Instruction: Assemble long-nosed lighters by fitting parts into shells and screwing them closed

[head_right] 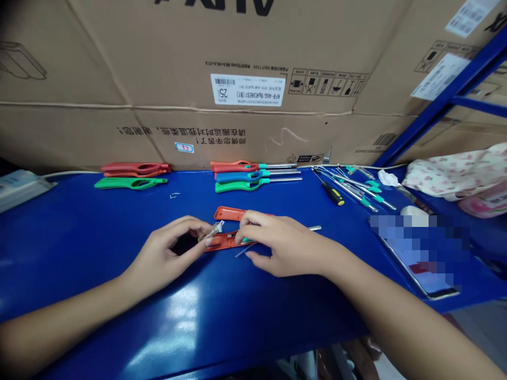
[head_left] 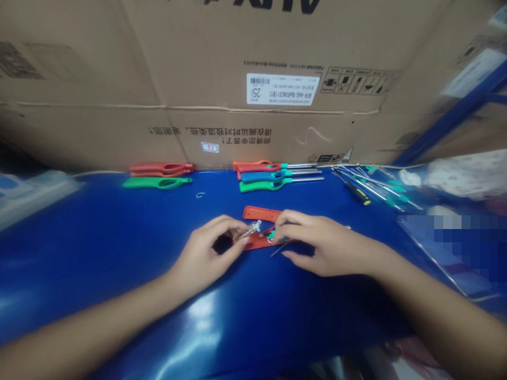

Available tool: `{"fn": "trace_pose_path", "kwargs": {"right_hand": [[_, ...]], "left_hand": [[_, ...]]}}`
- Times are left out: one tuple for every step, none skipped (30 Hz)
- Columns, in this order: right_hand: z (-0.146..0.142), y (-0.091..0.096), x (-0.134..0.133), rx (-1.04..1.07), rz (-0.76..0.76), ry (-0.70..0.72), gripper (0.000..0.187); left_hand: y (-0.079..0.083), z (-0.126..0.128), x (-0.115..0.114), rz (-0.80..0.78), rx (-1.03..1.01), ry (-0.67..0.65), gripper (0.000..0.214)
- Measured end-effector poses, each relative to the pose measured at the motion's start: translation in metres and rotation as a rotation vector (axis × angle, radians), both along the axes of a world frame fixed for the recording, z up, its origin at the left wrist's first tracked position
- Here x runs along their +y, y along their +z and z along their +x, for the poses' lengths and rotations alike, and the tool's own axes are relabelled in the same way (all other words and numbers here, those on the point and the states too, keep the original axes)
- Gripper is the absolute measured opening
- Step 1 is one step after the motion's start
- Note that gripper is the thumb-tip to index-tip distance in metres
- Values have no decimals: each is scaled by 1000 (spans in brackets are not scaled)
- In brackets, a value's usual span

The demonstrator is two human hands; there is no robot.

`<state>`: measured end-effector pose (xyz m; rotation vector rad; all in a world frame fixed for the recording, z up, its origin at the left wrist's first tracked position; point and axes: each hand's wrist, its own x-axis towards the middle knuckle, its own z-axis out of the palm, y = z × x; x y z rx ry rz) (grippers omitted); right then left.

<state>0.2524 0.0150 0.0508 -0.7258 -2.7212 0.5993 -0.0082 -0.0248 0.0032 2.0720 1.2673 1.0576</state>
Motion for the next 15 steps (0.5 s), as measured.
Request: {"fn": "trace_pose_path", "kwargs": {"right_hand": [[0, 0, 0, -74, 22, 17, 21], [-1, -1, -1, -140, 43, 22, 18], [-2, -3, -2, -190, 57, 20, 16], [-4, -5, -2, -217, 60, 15, 14], [-5, -8, -2, -214, 51, 8, 13], [-7, -10, -2, -181, 32, -1, 12], [-8, -13, -2, -120, 8, -14, 11], [-9, -15, -2, -44, -18, -30, 11], [-10, -17, -1, 36, -44, -49, 10], [-11, -19, 0, 108, -70, -73, 8], [-12, -21, 2, 165, -98, -105, 7], [-13, -23, 3, 206, -134, -144, 5], [-14, -25, 4, 229, -185, -187, 3], [-15, -27, 5, 243, -250, -231, 3], [-16, -29, 6, 254, -326, -269, 4]], "left_hand": [[0, 0, 0, -18, -7, 6, 12], [-1, 0, 0, -30, -13, 10, 13], [-1, 0, 0, -35, -17, 9, 14], [-1, 0, 0, -35, -17, 6, 14], [-2, 0, 0, -29, -17, 2, 15], [-2, 0, 1, -20, -13, -2, 16], [-1, -1, 1, -11, -8, -8, 17], [-1, -1, 1, -2, -1, -16, 18], [-1, -1, 1, 9, 8, -23, 19], [-1, -2, 1, 18, 17, -29, 19], [-1, -2, 1, 26, 26, -36, 19], [0, -2, 1, 31, 35, -42, 19], [0, -2, 1, 33, 40, -49, 19], [0, -2, 1, 34, 42, -57, 19], [0, -2, 1, 35, 42, -65, 19]]}}
